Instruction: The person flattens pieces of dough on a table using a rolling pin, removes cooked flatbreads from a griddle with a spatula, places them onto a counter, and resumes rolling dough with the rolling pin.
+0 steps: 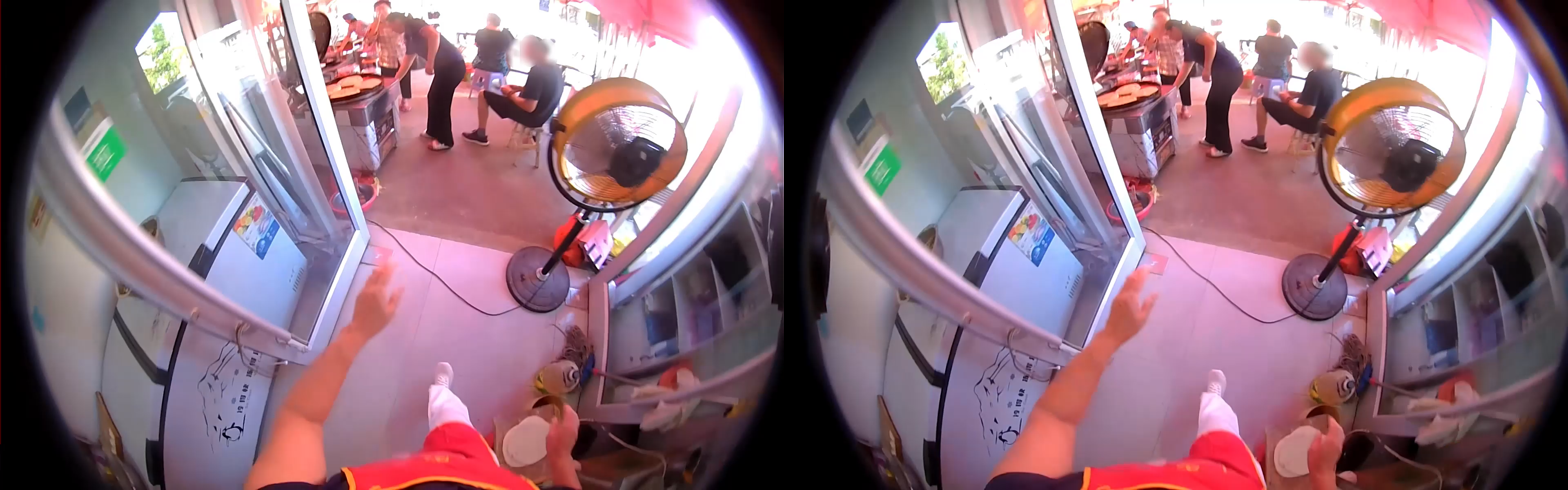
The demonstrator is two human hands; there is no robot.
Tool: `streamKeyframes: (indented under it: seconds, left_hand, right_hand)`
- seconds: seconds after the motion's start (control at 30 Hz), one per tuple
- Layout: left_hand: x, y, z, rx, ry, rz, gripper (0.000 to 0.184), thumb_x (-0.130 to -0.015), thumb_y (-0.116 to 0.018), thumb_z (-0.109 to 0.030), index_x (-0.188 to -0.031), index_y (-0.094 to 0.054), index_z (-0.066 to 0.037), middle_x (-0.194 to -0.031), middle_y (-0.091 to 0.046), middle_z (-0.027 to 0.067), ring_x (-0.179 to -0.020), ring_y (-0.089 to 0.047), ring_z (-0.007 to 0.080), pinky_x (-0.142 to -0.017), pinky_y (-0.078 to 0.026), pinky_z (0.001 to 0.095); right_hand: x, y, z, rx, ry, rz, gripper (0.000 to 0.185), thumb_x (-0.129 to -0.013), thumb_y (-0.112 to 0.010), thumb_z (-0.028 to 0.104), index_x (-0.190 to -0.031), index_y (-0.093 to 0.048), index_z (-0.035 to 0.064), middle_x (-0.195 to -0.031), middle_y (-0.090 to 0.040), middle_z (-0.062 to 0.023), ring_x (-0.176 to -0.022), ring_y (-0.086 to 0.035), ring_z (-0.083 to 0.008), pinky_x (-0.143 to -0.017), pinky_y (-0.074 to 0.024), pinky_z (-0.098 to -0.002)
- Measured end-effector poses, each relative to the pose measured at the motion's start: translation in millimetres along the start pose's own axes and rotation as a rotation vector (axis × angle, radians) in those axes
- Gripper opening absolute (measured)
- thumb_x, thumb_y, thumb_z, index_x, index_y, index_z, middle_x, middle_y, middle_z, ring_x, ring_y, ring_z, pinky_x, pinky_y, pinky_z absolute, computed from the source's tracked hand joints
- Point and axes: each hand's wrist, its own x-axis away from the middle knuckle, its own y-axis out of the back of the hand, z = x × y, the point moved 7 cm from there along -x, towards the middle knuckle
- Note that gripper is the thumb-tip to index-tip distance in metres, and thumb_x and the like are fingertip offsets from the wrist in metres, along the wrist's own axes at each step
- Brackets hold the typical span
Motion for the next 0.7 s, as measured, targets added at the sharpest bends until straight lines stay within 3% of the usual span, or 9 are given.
streamKeyframes:
  seconds: [0.03, 0.13, 0.2, 0.3, 0.33, 0.37, 0.43, 0.57, 0.7]
  left_hand:
    - [-32.1, -0.2, 23.6, 0.023, 0.017, -0.012, 0.052, -0.089, -0.063, -0.013, -0.136, -0.047, 0.0, -0.13, -0.054, 0.0227, -0.123, -0.05, 0.0397, -0.103, -0.042, 0.0417]
    - [-60.5, -27.4, 142.0, -0.055, 0.218, 0.092, 0.051, -0.09, -0.063, -0.015, -0.136, -0.047, -0.002, -0.131, -0.053, 0.0222, -0.122, -0.05, 0.0395, -0.102, -0.043, 0.041]
    - [-23.3, -44.0, 228.4, -0.117, 0.48, 0.196, 0.054, -0.09, -0.062, -0.022, -0.137, -0.046, -0.001, -0.132, -0.052, 0.0224, -0.123, -0.05, 0.0387, -0.102, -0.042, 0.0419]
    - [31.1, -45.3, 293.3, -0.198, 1.069, 0.391, 0.051, -0.093, -0.055, -0.031, -0.133, -0.051, 0.0, -0.119, -0.06, 0.0282, -0.116, -0.056, 0.0415, -0.099, -0.044, 0.0473]
    - [48.0, -49.4, 310.3, -0.213, 1.025, 0.315, 0.046, -0.094, -0.054, -0.03, -0.128, -0.054, 0.002, -0.119, -0.06, 0.0297, -0.114, -0.057, 0.043, -0.096, -0.045, 0.0484]
    - [58.8, -62.0, 328.9, -0.195, 1.259, 0.571, 0.054, -0.091, -0.059, -0.025, -0.136, -0.046, 0.002, -0.129, -0.055, 0.0268, -0.125, -0.051, 0.0379, -0.103, -0.043, 0.0475]
    - [37.5, -95.0, 379.7, -0.112, 1.455, 0.707, 0.051, -0.09, -0.059, -0.028, -0.13, -0.05, 0.002, -0.124, -0.057, 0.027, -0.12, -0.053, 0.0397, -0.099, -0.044, 0.0472]
    - [-90.9, -197.7, 541.6, -0.045, 1.498, 0.595, 0.046, -0.088, -0.058, -0.032, -0.118, -0.059, 0.003, -0.115, -0.062, 0.0275, -0.112, -0.057, 0.0433, -0.092, -0.048, 0.0465]
    - [-353.8, -238.3, 640.9, 0.085, 1.271, 0.189, 0.04, -0.09, -0.057, -0.032, -0.11, -0.064, 0.002, -0.108, -0.067, 0.0243, -0.104, -0.064, 0.0371, -0.087, -0.051, 0.0424]
  right_hand:
    - [-61.3, -19.2, 43.6, -0.097, -0.07, 0.086, 0.048, -0.081, -0.062, 0.004, -0.127, -0.052, -0.0029, -0.12, -0.057, -0.0216, -0.115, -0.053, -0.0379, -0.099, -0.0419, -0.045]
    - [-248.9, -181.7, 109.4, -0.215, 0.337, 0.1, 0.05, -0.082, -0.06, 0.003, -0.131, -0.05, -0.003, -0.123, -0.057, -0.0237, -0.117, -0.053, -0.0383, -0.104, -0.041, -0.0436]
    - [-387.9, -234.1, 244.7, -0.413, 0.401, 0.181, 0.047, -0.085, -0.058, 0.001, -0.131, -0.051, -0.0015, -0.124, -0.058, -0.0216, -0.119, -0.053, -0.0372, -0.102, -0.0423, -0.0429]
    - [-565.7, -227.8, 473.2, -0.582, 0.725, 0.09, 0.047, -0.085, -0.061, 0.003, -0.131, -0.051, 0.0033, -0.124, -0.058, -0.019, -0.117, -0.054, -0.0363, -0.1, -0.0447, -0.0417]
    - [-620.0, -233.9, 533.5, -0.616, 0.806, 0.091, 0.047, -0.086, -0.061, 0.004, -0.132, -0.051, 0.0032, -0.125, -0.057, -0.0188, -0.119, -0.053, -0.0365, -0.1, -0.0447, -0.0412]
    - [-671.9, -240.4, 581.8, -0.648, 0.885, 0.098, 0.047, -0.086, -0.061, 0.005, -0.132, -0.05, 0.0031, -0.127, -0.056, -0.0187, -0.12, -0.053, -0.0366, -0.1, -0.0447, -0.0406]
    - [-766.4, -245.3, 653.6, -0.597, 0.906, 0.142, 0.047, -0.086, -0.061, 0.005, -0.132, -0.05, 0.0042, -0.127, -0.055, -0.0187, -0.12, -0.052, -0.0368, -0.1, -0.0446, -0.0404]
    - [-969.7, -323.9, 695.0, -0.492, 0.985, 0.066, 0.051, -0.085, -0.062, 0.007, -0.134, -0.048, 0.0064, -0.128, -0.055, -0.0156, -0.118, -0.053, -0.0329, -0.1, -0.0451, -0.0394]
    - [-1175.1, -393.0, 648.0, -0.435, 0.63, 0.126, 0.049, -0.086, -0.062, 0.007, -0.133, -0.049, 0.0048, -0.123, -0.057, -0.0162, -0.114, -0.057, -0.0317, -0.096, -0.0478, -0.0389]
